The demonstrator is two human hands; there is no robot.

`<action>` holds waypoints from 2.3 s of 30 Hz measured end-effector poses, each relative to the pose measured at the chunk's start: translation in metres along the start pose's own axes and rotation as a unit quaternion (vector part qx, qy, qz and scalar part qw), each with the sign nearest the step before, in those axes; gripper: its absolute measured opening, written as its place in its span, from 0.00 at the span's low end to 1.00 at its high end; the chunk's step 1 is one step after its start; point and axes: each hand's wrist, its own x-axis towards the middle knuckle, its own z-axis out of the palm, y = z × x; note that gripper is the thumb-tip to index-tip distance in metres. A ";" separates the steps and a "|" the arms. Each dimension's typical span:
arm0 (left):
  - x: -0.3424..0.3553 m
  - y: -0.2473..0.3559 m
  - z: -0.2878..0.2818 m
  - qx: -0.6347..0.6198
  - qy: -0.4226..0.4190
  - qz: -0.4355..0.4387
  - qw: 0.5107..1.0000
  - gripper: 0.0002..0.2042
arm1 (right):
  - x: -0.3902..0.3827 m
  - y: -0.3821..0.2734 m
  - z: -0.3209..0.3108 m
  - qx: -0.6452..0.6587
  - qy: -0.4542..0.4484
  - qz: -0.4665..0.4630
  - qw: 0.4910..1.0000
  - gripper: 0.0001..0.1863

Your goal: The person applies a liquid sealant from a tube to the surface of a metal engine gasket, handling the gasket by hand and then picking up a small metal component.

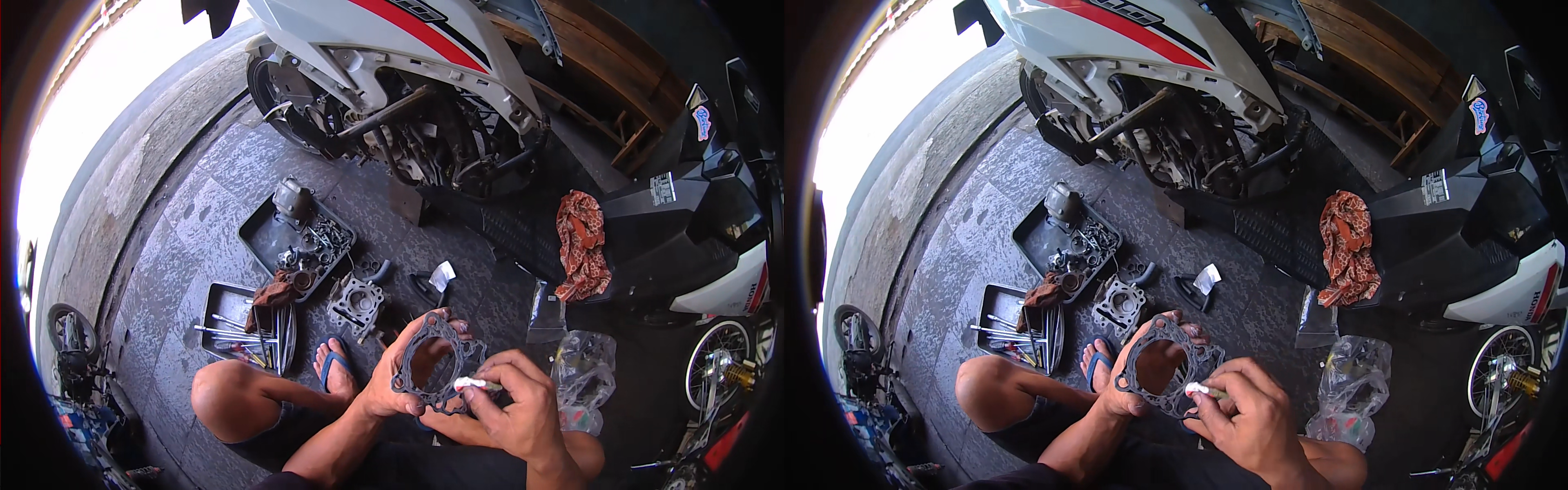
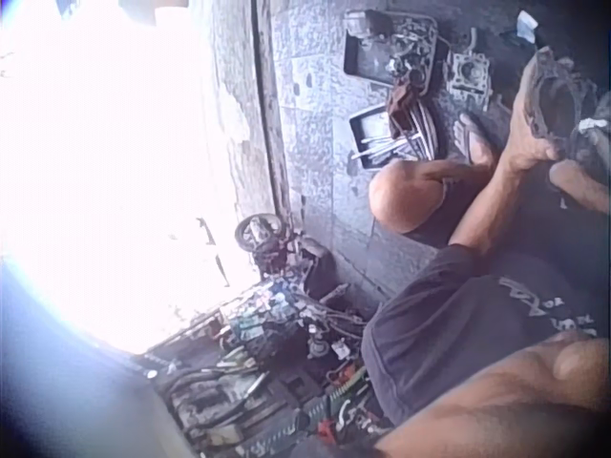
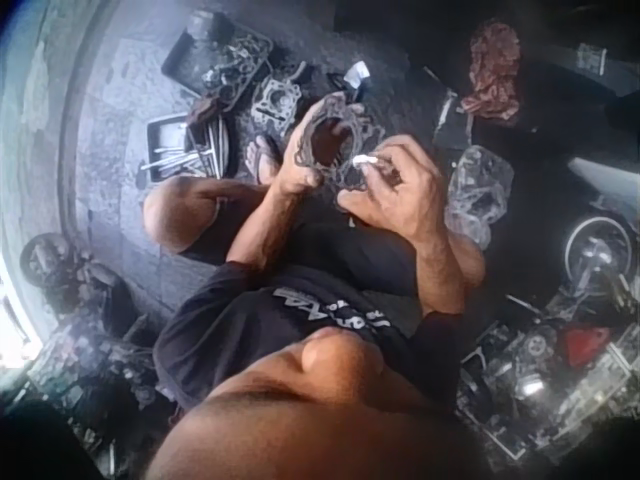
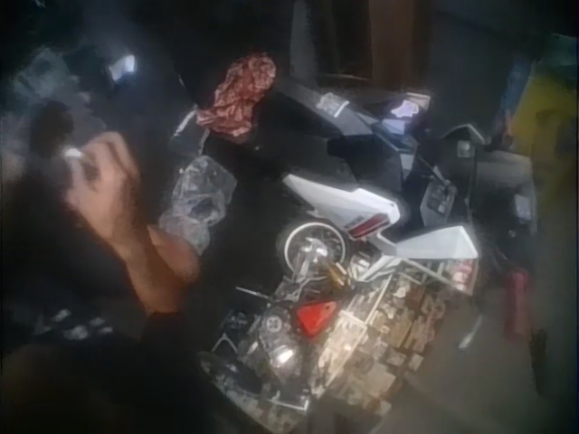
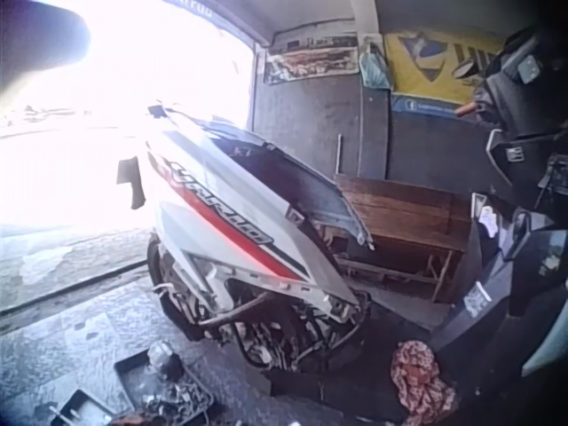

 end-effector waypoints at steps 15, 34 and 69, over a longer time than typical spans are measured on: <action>0.006 -0.006 -0.013 -0.025 0.055 0.079 0.995 0.61 | -0.006 0.117 0.031 0.034 0.037 0.269 0.962 0.07; 0.010 0.013 -0.009 0.066 0.208 0.283 0.934 0.59 | -0.021 0.254 0.149 0.091 -0.012 0.362 0.928 0.22; -0.004 0.011 0.002 0.420 0.049 0.451 0.786 0.67 | 0.002 0.058 0.041 0.618 0.024 0.250 0.745 0.16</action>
